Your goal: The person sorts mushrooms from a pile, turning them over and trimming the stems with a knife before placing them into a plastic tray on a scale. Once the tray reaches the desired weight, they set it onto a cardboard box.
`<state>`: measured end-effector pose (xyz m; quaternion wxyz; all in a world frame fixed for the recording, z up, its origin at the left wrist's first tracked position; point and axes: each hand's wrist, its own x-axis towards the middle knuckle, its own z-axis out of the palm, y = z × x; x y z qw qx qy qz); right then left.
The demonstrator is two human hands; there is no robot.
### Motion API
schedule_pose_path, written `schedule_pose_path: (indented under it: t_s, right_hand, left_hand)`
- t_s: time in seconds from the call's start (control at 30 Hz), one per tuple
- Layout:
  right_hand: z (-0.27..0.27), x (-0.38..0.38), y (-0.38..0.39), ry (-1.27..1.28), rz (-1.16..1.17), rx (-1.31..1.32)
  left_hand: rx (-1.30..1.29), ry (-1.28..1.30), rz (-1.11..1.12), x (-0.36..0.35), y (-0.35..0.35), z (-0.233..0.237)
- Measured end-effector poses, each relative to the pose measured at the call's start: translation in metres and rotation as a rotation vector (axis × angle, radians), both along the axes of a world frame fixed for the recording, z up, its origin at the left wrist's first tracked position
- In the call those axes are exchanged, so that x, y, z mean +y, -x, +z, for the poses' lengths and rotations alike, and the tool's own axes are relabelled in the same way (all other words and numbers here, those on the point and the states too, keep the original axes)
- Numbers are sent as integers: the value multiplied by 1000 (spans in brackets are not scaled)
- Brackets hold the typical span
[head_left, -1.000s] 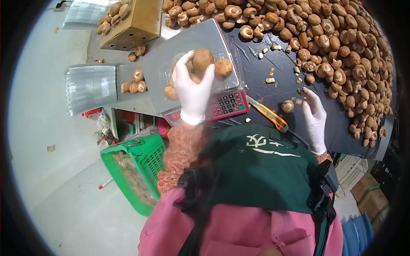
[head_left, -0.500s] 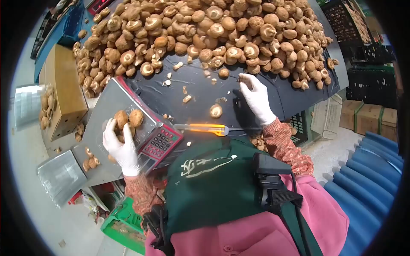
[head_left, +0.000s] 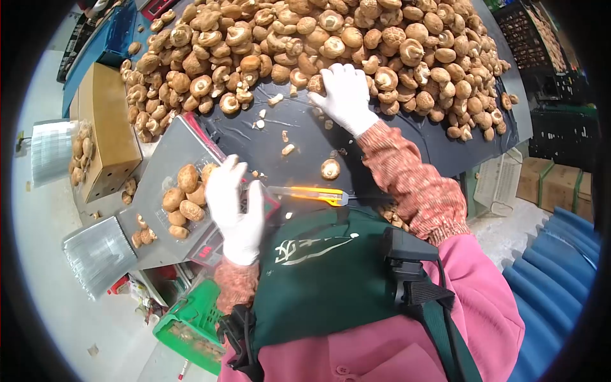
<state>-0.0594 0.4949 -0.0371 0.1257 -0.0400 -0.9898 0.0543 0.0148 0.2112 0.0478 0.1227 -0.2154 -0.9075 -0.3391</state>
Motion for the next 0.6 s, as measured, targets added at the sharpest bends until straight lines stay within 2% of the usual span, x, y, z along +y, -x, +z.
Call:
schedule_pose_path:
  t_s: [0.03, 0.13, 0.17, 0.2, 0.27, 0.33, 0.37, 0.4, 0.47, 0.53, 0.57, 0.6]
  right_hand:
    - [-10, 0, 8, -42, -3, -42]
    - [-16, 0, 10, 27, 43, 82]
    - [-13, -1, 4, 232, 70, 124]
    - [-10, -3, -4, 416, 87, 103]
    - [11, -10, -20, 1511, 15, -207]
    - [28, -16, -29, 2095, 150, -258]
    - [35, -21, -40, 2346, 17, -285]
    - [37, -23, -47, 2393, 119, -338]
    - [42, -33, -60, 2309, 115, -364]
    - [49, -41, -69, 2089, 19, -498]
    - [58, -55, -71, 2039, 83, -517]
    - [71, -71, -72, 1989, 145, -533]
  left_hand:
    - [-42, -37, -34, 9, -3, 0]
    - [-66, -36, -151, 19, -7, 7]
    - [-64, 11, -139, 19, -9, 7]
    - [-229, -130, -91, 19, -12, 5]
    - [-402, -342, -64, 20, -8, -4]
    - [-683, -609, -11, 26, -4, -4]
    - [-755, -672, 9, 31, -1, 2]
    - [-719, -667, -9, 33, 2, 1]
    - [-697, -756, -10, 36, 7, 0]
    - [-583, -802, -74, 41, 13, 1]
    - [-570, -568, -98, 34, 15, 12]
    - [-593, -670, -122, 33, 15, 5]
